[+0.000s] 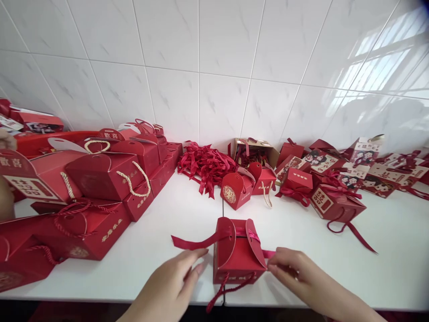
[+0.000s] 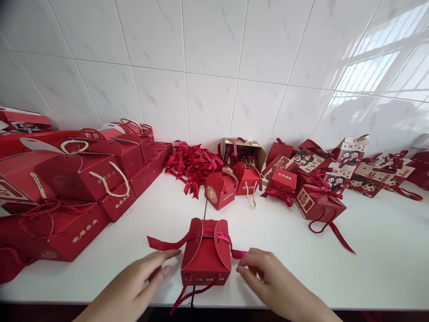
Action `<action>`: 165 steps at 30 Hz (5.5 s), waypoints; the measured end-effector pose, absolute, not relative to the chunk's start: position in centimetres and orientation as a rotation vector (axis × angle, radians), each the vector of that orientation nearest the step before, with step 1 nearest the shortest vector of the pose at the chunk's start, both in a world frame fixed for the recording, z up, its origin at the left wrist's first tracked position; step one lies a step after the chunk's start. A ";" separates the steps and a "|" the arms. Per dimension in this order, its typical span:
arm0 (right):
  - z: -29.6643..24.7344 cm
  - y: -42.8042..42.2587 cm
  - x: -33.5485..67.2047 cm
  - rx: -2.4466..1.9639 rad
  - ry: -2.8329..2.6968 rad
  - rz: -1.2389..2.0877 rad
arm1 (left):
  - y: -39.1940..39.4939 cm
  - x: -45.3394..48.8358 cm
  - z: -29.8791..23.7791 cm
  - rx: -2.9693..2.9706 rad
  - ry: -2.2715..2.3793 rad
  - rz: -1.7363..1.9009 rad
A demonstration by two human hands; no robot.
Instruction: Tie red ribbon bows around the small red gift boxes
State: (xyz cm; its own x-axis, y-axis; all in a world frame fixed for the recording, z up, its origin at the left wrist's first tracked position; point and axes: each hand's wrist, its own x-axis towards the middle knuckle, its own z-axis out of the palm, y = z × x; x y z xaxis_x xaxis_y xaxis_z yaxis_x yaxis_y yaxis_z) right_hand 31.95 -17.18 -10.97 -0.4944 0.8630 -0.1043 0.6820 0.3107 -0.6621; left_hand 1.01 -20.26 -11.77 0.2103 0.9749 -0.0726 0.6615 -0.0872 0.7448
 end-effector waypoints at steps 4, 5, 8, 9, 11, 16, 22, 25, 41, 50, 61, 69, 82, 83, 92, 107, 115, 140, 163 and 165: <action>-12.2 -17.3 31.2 -1.370 -2.319 1.041 | -20.3 2.6 -12.2 1.617 1.502 0.600; -12.7 -17.1 31.2 -1.405 -2.237 1.091 | -19.9 2.8 -12.1 1.474 1.450 0.702; -14.3 -16.8 31.0 -1.375 -1.758 1.417 | -18.7 3.6 -11.0 0.913 1.114 1.113; -14.7 -16.9 30.7 -1.284 -1.550 1.543 | -18.4 3.9 -10.6 0.733 1.004 1.225; -15.2 -17.1 30.0 -1.018 -1.131 1.763 | -17.8 4.4 -9.9 0.446 0.860 1.348; -15.7 -16.9 28.7 -0.616 -0.343 1.924 | -17.3 5.5 -9.9 0.102 0.735 1.367; -14.6 -15.3 29.3 -0.610 -0.153 1.784 | -17.7 4.8 -9.7 0.155 0.743 1.431; -13.5 -14.7 29.7 -0.654 -0.287 1.652 | -17.6 4.1 -9.1 0.273 0.806 1.494; -3.5 -12.1 28.2 -0.652 -1.156 1.160 | -12.6 3.8 -1.5 1.409 0.972 1.632; -0.2 -12.1 26.2 -0.607 -1.158 1.171 | -11.9 5.8 1.9 1.535 0.828 1.521; 1.4 -11.2 25.6 -0.595 -1.154 1.166 | -11.9 6.9 2.9 1.515 0.775 1.572; 2.0 -10.8 25.2 -0.609 -1.162 1.227 | -11.8 7.2 3.0 1.582 0.763 1.511; 1.0 -11.0 24.0 -0.505 -1.436 1.247 | -12.1 7.4 2.6 1.642 0.834 1.245; 0.8 -11.0 24.0 -0.508 -1.457 1.242 | -12.0 7.3 2.6 1.637 0.840 1.231; 0.2 -10.1 25.6 -0.431 -1.973 0.534 | -11.5 6.2 2.4 1.351 0.728 1.196; -1.9 -11.9 26.6 -0.750 -1.659 0.068 | -13.5 5.6 0.3 2.289 1.098 1.712; -7.0 -14.0 35.3 -1.553 -1.826 -0.094 | -14.4 -3.3 -6.5 2.453 1.730 1.496; -10.5 -12.3 28.6 -1.225 -1.738 1.409 | -13.2 3.5 -9.3 1.510 1.197 0.787; -7.2 -14.5 24.9 -0.995 -1.831 0.645 | -16.1 6.6 -6.1 2.045 1.237 0.983; -7.0 -14.6 24.5 -1.021 -1.793 0.831 | -16.2 7.0 -7.0 2.254 1.292 0.977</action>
